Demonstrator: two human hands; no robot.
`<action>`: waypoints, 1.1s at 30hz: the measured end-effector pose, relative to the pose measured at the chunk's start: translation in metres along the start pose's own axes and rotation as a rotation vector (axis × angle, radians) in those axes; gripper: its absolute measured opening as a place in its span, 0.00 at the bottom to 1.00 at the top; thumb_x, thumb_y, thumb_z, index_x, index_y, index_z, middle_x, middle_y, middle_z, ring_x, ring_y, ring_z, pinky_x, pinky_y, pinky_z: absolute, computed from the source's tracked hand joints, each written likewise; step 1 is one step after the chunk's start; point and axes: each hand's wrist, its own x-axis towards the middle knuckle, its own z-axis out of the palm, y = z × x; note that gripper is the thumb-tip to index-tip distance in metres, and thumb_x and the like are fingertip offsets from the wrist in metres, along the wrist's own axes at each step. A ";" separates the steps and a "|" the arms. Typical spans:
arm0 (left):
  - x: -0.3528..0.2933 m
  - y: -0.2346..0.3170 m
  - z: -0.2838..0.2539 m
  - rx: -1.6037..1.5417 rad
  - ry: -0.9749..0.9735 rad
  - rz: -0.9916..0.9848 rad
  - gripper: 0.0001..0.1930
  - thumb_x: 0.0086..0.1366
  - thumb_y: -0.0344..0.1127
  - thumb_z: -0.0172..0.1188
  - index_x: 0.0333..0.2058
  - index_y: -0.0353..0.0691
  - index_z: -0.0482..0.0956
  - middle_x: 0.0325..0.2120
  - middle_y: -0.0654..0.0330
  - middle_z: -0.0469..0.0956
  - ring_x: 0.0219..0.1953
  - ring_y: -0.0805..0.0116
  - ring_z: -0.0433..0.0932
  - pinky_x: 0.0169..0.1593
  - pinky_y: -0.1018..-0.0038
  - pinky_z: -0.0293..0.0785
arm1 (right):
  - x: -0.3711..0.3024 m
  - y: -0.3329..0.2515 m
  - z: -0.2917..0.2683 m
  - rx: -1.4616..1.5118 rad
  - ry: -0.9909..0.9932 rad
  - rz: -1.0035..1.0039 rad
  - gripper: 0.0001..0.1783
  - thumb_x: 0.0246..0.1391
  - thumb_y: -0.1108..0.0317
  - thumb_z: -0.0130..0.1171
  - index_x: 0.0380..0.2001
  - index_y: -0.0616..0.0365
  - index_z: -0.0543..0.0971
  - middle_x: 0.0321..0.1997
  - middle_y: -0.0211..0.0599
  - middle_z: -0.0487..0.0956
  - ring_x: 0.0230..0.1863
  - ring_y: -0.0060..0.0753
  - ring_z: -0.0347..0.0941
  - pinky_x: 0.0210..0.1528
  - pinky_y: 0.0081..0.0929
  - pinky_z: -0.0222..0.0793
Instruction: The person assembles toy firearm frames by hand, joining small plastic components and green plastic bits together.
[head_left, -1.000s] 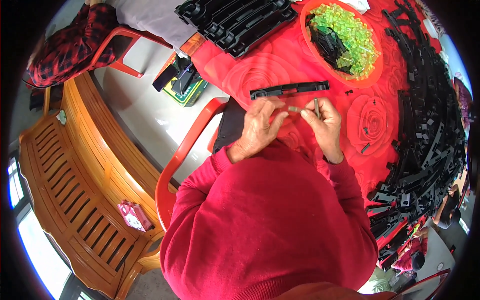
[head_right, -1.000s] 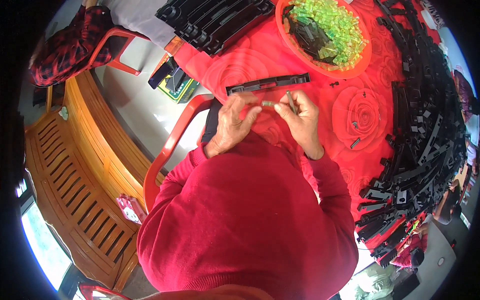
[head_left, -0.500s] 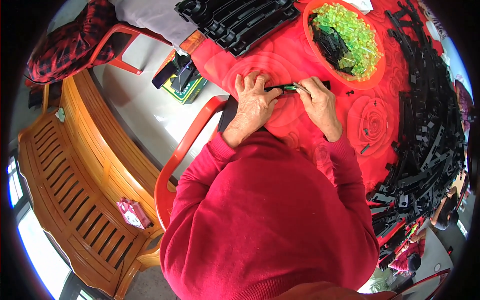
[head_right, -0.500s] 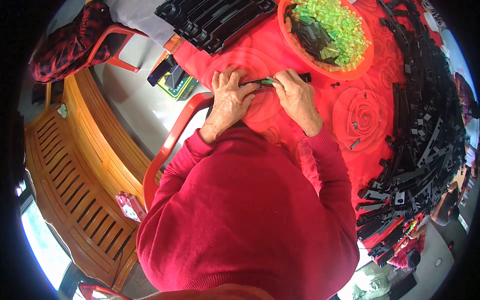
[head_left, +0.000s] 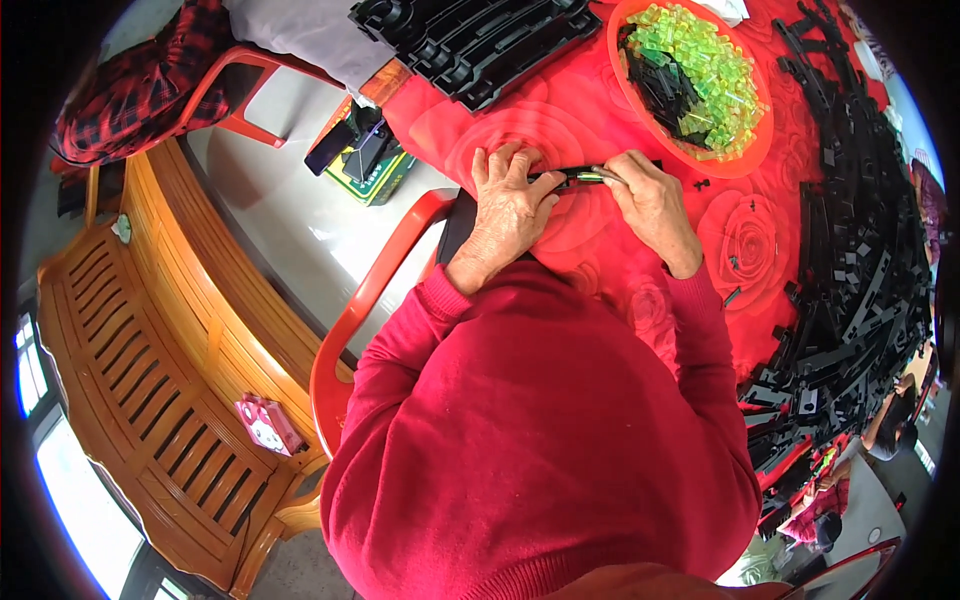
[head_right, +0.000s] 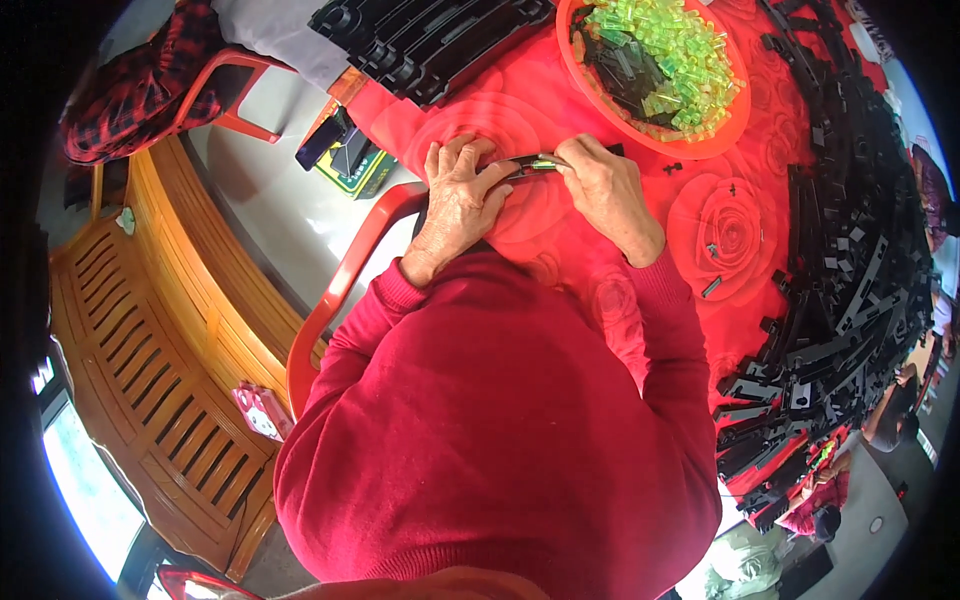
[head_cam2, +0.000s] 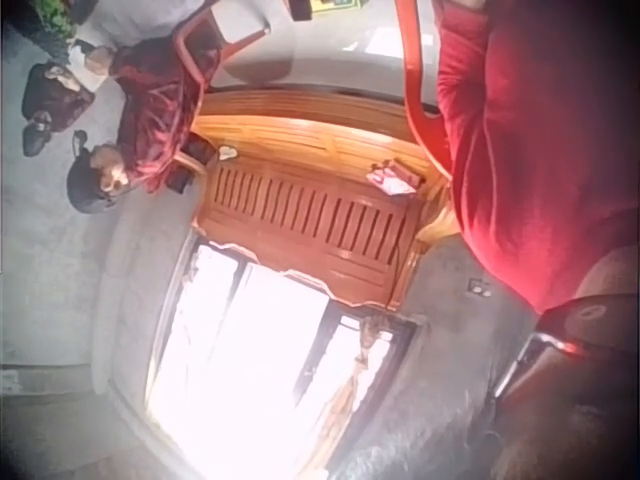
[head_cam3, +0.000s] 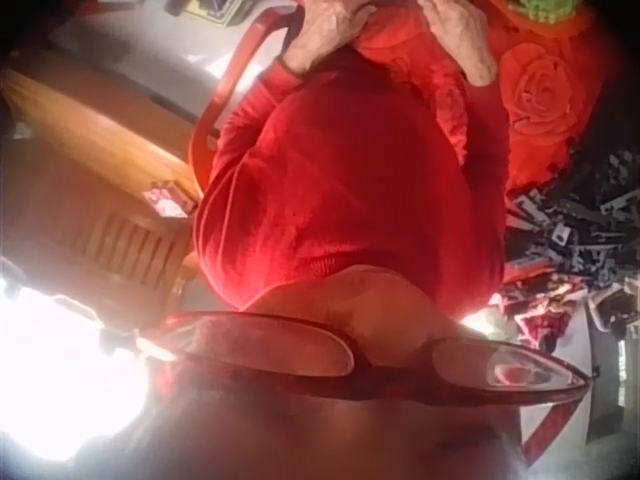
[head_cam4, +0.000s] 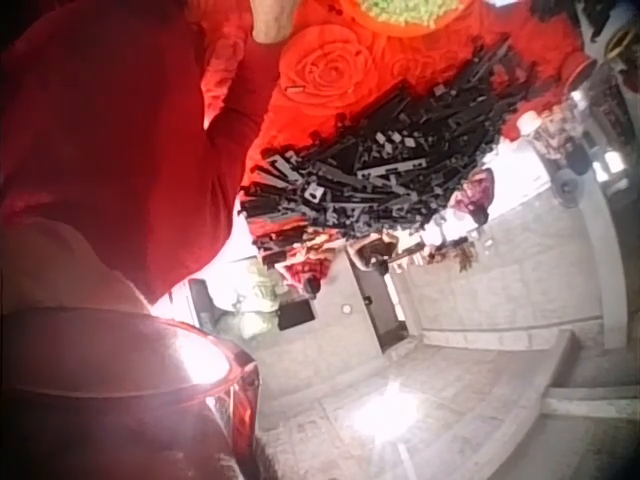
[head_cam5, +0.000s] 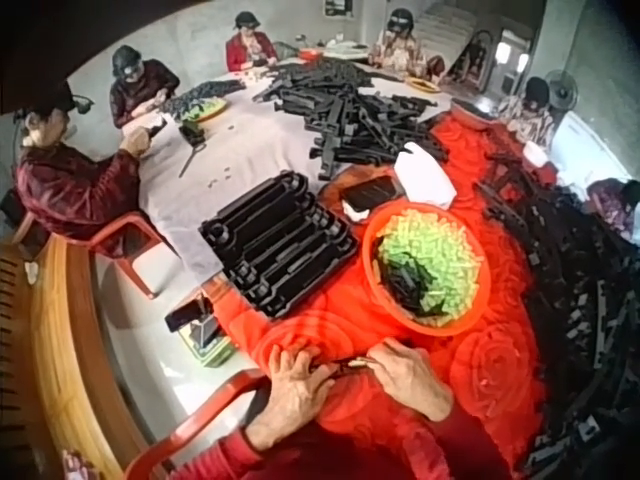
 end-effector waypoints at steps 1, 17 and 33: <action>-0.001 0.000 0.000 0.022 0.018 0.010 0.16 0.47 0.34 0.65 0.39 0.50 0.81 0.46 0.57 0.69 0.54 0.53 0.63 0.58 0.42 0.52 | 0.001 0.000 0.002 0.000 0.000 0.002 0.05 0.50 0.76 0.55 0.33 0.60 0.73 0.30 0.42 0.72 0.29 0.47 0.73 0.28 0.37 0.68; -0.002 0.001 0.008 0.090 0.080 0.130 0.15 0.48 0.35 0.64 0.37 0.47 0.81 0.43 0.58 0.72 0.51 0.55 0.66 0.58 0.46 0.54 | -0.017 -0.009 0.025 -0.037 0.107 0.041 0.10 0.47 0.79 0.54 0.35 0.59 0.74 0.37 0.39 0.74 0.32 0.46 0.76 0.31 0.36 0.73; 0.014 -0.001 -0.007 0.015 -0.020 0.123 0.12 0.48 0.35 0.65 0.35 0.48 0.81 0.36 0.61 0.73 0.43 0.58 0.70 0.53 0.56 0.61 | -0.017 -0.016 0.027 -0.107 0.049 0.067 0.15 0.44 0.78 0.53 0.39 0.56 0.77 0.39 0.38 0.70 0.27 0.44 0.75 0.27 0.37 0.72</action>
